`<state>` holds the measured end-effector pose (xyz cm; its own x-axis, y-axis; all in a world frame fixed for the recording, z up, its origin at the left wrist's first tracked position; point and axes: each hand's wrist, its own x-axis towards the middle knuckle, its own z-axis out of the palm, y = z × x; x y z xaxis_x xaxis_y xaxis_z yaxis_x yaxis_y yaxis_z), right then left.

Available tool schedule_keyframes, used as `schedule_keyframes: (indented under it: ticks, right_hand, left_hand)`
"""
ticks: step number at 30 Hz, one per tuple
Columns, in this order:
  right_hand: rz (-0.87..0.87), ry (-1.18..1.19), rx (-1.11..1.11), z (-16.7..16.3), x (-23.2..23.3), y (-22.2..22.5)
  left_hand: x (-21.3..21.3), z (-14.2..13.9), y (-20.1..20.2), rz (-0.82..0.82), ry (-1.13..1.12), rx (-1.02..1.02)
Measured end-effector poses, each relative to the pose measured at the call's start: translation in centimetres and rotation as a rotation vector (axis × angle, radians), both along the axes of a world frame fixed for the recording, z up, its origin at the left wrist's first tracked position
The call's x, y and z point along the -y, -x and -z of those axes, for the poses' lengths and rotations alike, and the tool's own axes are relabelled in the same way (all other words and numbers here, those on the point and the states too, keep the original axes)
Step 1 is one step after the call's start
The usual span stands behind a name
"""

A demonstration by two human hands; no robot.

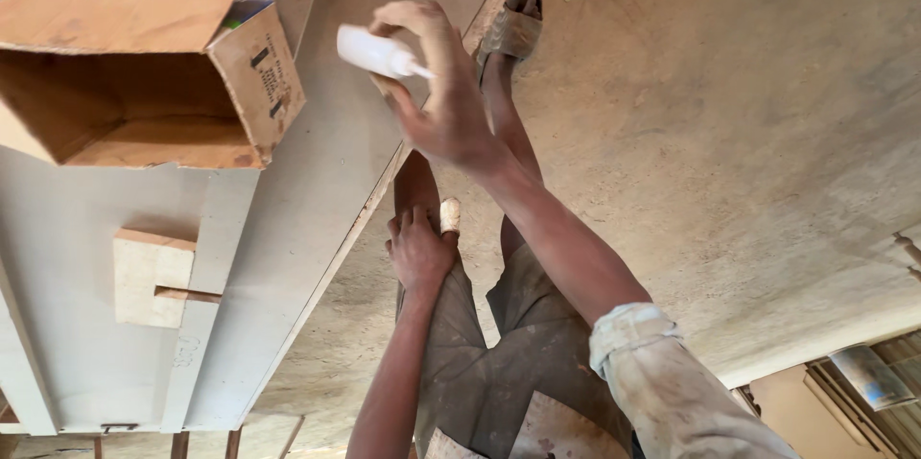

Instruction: The person works on a long wooden plank on a workbench, applying liquid from a white squeeze bottle along the plank and wiping the surface with a cloth. They repeatedly reach into a cardboard box on the bench and handle small pieces of wood while treating the plank surface.

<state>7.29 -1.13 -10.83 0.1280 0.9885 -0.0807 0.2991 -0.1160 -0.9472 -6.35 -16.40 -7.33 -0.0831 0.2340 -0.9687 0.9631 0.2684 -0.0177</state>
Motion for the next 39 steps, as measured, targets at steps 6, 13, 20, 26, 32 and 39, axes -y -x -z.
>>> schedule_keyframes:
  ticks: [6,13,20,26,32,39]
  right_hand:
    - [-0.197,-0.032,0.398,3.6,-2.4,1.1]
    - [-0.198,-0.077,0.451,-7.5,-4.2,2.3]
    - [-0.684,-0.052,0.467,-9.2,-9.2,12.3]
    - [-0.779,0.097,0.863,-0.5,-10.4,19.6]
    - [-0.897,-0.119,1.177,2.2,-9.7,19.8]
    - [-1.097,0.084,0.942,-1.9,-10.9,18.3]
  left_hand:
    - [0.2,0.3,1.3,-0.043,-0.089,0.055]
    - [-0.7,0.0,3.2,-0.178,-0.122,0.095]
    - [-0.7,-0.1,4.4,-0.321,-0.109,0.093]
    - [1.3,-0.6,5.9,-0.344,-0.222,0.132]
    - [1.5,-0.5,6.3,-0.323,-0.323,0.131]
    - [1.1,0.1,6.5,-0.28,-0.262,0.122]
